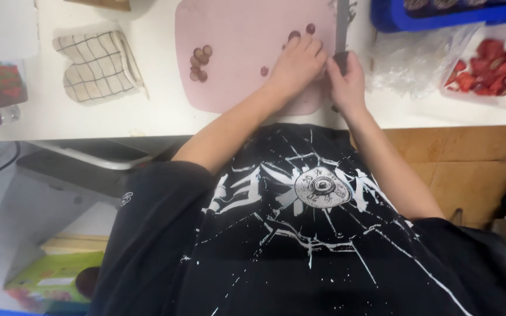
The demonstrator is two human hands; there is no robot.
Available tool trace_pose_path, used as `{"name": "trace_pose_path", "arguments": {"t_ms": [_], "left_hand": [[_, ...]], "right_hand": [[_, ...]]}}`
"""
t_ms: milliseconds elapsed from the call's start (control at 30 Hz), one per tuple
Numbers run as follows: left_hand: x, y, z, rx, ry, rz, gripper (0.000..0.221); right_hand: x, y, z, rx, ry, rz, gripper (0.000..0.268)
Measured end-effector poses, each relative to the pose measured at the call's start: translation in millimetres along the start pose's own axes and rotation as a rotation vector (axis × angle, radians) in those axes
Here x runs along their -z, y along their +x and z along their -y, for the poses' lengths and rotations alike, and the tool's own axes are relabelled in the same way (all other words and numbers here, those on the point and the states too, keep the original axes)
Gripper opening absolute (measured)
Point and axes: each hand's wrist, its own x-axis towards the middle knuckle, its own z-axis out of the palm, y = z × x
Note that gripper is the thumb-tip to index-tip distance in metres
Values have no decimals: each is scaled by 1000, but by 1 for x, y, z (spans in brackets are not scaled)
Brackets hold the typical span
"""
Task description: Slice red grapes into thin rounds on a cutting board using a paring knife.
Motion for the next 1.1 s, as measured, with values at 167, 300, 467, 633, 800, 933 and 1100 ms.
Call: {"name": "trace_pose_path", "arguments": {"t_ms": [167, 300, 467, 633, 800, 933, 1100], "left_hand": [[-8, 6, 5, 99, -287, 42, 30], [-10, 1, 2, 230, -377, -81, 29], [-6, -3, 2, 284, -478, -134, 25], [0, -1, -1, 420, -669, -107, 26], [17, -3, -14, 404, -655, -243, 27], [43, -39, -5, 718, -994, -415, 37], [28, -127, 19, 955, -1039, -478, 34]], "right_hand": [[0, 8, -2, -213, 190, 86, 15], [-7, 11, 0, -255, 262, 133, 19], [-14, 9, -9, -227, 241, 146, 25], [-22, 11, -5, -244, 250, 94, 23], [-22, 8, 6, -250, 257, 70, 21], [-16, -7, 31, -226, 187, 59, 25], [-17, -36, 21, -267, 30, 213, 25]]}}
